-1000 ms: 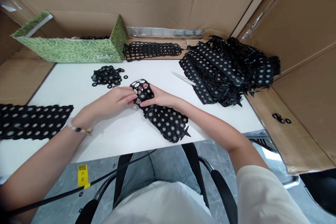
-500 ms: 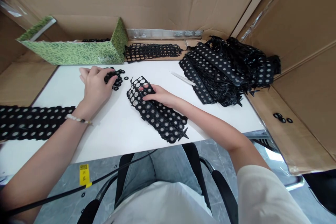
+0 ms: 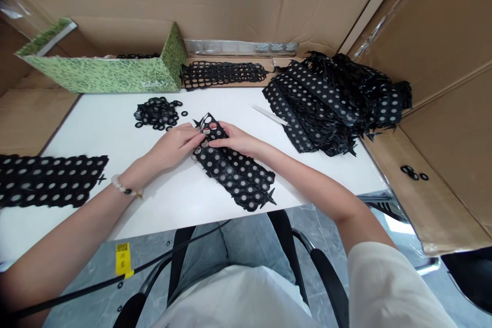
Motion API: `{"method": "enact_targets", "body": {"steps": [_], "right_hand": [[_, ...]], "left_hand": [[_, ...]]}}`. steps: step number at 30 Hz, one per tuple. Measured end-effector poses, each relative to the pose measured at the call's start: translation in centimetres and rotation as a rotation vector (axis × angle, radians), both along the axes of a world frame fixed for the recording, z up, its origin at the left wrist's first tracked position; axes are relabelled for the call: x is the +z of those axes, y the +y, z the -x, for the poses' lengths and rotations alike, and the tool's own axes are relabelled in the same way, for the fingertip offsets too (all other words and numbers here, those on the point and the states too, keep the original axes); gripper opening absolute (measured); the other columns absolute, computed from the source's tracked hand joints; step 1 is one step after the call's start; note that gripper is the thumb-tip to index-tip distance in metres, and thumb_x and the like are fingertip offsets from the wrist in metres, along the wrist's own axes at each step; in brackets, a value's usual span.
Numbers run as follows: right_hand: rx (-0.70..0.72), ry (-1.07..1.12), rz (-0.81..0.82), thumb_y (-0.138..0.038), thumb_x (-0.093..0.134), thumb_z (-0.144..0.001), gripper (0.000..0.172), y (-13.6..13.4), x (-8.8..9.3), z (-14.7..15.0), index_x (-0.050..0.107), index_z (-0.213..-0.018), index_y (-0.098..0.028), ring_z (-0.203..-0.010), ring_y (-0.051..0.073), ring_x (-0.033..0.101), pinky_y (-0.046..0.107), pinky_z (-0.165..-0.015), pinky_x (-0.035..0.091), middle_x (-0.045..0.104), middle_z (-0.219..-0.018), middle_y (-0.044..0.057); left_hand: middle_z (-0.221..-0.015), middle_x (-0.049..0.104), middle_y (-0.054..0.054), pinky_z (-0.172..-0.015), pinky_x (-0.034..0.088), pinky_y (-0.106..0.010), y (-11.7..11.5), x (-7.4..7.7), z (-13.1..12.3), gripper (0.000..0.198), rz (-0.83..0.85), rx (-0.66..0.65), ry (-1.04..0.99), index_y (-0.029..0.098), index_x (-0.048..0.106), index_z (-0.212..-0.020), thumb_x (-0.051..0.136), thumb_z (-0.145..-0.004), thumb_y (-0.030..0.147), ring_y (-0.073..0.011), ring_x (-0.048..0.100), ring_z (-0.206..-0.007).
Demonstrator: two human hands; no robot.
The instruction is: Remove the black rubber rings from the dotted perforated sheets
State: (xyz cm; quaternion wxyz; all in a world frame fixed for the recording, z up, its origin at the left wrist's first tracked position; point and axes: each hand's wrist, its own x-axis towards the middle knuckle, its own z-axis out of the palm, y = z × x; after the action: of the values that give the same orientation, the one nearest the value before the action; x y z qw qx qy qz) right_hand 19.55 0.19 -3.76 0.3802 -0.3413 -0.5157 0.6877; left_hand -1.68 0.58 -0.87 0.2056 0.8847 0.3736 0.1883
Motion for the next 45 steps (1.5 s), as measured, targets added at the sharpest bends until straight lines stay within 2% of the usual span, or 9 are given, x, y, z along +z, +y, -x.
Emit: {"method": "enact_targets", "body": {"steps": [5, 9, 14, 22, 28, 35, 40, 42, 45], "right_hand": [[-0.041, 0.003, 0.077, -0.02, 0.086, -0.059, 0.048, -0.1, 0.4, -0.1, 0.067, -0.103, -0.021, -0.101, 0.018, 0.066, 0.04, -0.113, 0.043, 0.073, -0.104, -0.001], [-0.039, -0.015, 0.078, -0.019, 0.078, -0.067, 0.041, -0.4, 0.7, -0.2, 0.068, -0.107, -0.021, -0.099, 0.019, 0.067, 0.041, -0.112, 0.043, 0.076, -0.099, -0.001], [0.062, -0.009, 0.135, -0.018, 0.073, -0.069, 0.026, -0.2, 0.6, -0.5, 0.07, -0.095, -0.017, -0.092, 0.02, 0.07, 0.036, -0.097, 0.051, 0.078, -0.09, 0.002], [0.032, -0.085, 0.095, -0.032, 0.085, -0.071, 0.027, -0.3, 0.3, -0.2, 0.073, -0.087, -0.014, -0.078, 0.016, 0.067, 0.026, -0.076, 0.05, 0.077, -0.08, 0.001], [0.112, -0.046, 0.002, -0.038, 0.084, -0.073, 0.03, 0.1, -0.3, -0.5, 0.075, -0.088, -0.013, -0.079, 0.015, 0.066, 0.026, -0.078, 0.048, 0.076, -0.081, 0.001], [0.099, -0.123, 0.023, -0.038, 0.089, -0.068, 0.034, 0.1, 0.0, -0.6, 0.074, -0.084, -0.013, -0.071, 0.012, 0.062, 0.024, -0.069, 0.046, 0.074, -0.076, -0.001], [0.065, -0.142, 0.095, -0.038, 0.09, -0.067, 0.033, -0.3, 0.3, -0.4, 0.074, -0.084, -0.014, -0.077, 0.016, 0.068, 0.028, -0.075, 0.052, 0.078, -0.084, 0.003], [0.047, -0.162, 0.085, -0.034, 0.086, -0.072, 0.026, -0.5, 0.4, -0.4, 0.074, -0.086, -0.015, -0.079, 0.017, 0.068, 0.029, -0.078, 0.053, 0.078, -0.086, 0.004], [0.057, -0.174, 0.039, -0.025, 0.075, -0.078, 0.013, -0.5, 0.5, -0.6, 0.076, -0.088, -0.016, -0.083, 0.017, 0.069, 0.03, -0.085, 0.052, 0.078, -0.089, 0.003]], "left_hand": [[-0.057, 0.048, -0.002, -0.067, 0.035, -0.035, 2.0, 0.4, 2.1, 0.043, -0.02, 0.494, -0.248, 0.023, 0.039, -0.056, 0.043, -0.096, 0.038, -0.0197, 0.046, -0.063], [-0.076, 0.06, -0.008, -0.09, 0.037, -0.044, 3.7, -0.1, 4.7, 0.039, -0.289, 0.734, -0.185, 0.022, 0.063, -0.069, 0.045, -0.099, 0.041, -0.0276, 0.05, -0.086], [-0.115, 0.062, -0.016, -0.095, 0.036, -0.052, 3.7, -1.1, 4.9, 0.023, -0.329, 0.665, -0.019, 0.023, 0.074, -0.099, 0.056, -0.094, 0.038, -0.0387, 0.044, -0.116], [-0.075, 0.062, -0.007, -0.081, 0.043, -0.041, -0.6, 0.6, -0.3, 0.035, -0.27, 0.152, 0.058, 0.021, 0.054, -0.07, 0.048, -0.099, 0.039, -0.0247, 0.053, -0.08], [-0.07, 0.056, -0.003, -0.068, 0.039, -0.035, -0.9, -0.1, -0.6, 0.04, -0.09, 0.093, 0.092, 0.023, 0.039, -0.069, 0.057, -0.093, 0.049, -0.0236, 0.052, -0.075], [-0.076, 0.058, -0.005, -0.078, 0.041, -0.037, -0.1, 0.0, -0.1, 0.039, 0.092, -0.034, 0.034, 0.022, 0.046, -0.072, 0.035, -0.101, 0.046, -0.0245, 0.054, -0.084], [-0.077, 0.06, -0.007, -0.082, 0.041, -0.041, 1.9, 0.2, 2.5, 0.043, -0.04, 0.44, -0.154, 0.021, 0.055, -0.075, 0.032, -0.101, 0.044, -0.024, 0.053, -0.083], [-0.1, 0.066, -0.011, -0.097, 0.037, -0.048, 2.8, 0.1, 3.9, 0.047, -0.173, 0.617, -0.124, 0.019, 0.069, -0.094, 0.031, -0.103, 0.044, -0.0286, 0.051, -0.102], [-0.136, 0.053, -0.015, -0.101, 0.029, -0.059, 3.6, -0.4, 5.3, 0.045, -0.221, 0.783, 0.032, 0.023, 0.07, -0.123, 0.039, -0.1, 0.047, -0.0408, 0.037, -0.126]]}}
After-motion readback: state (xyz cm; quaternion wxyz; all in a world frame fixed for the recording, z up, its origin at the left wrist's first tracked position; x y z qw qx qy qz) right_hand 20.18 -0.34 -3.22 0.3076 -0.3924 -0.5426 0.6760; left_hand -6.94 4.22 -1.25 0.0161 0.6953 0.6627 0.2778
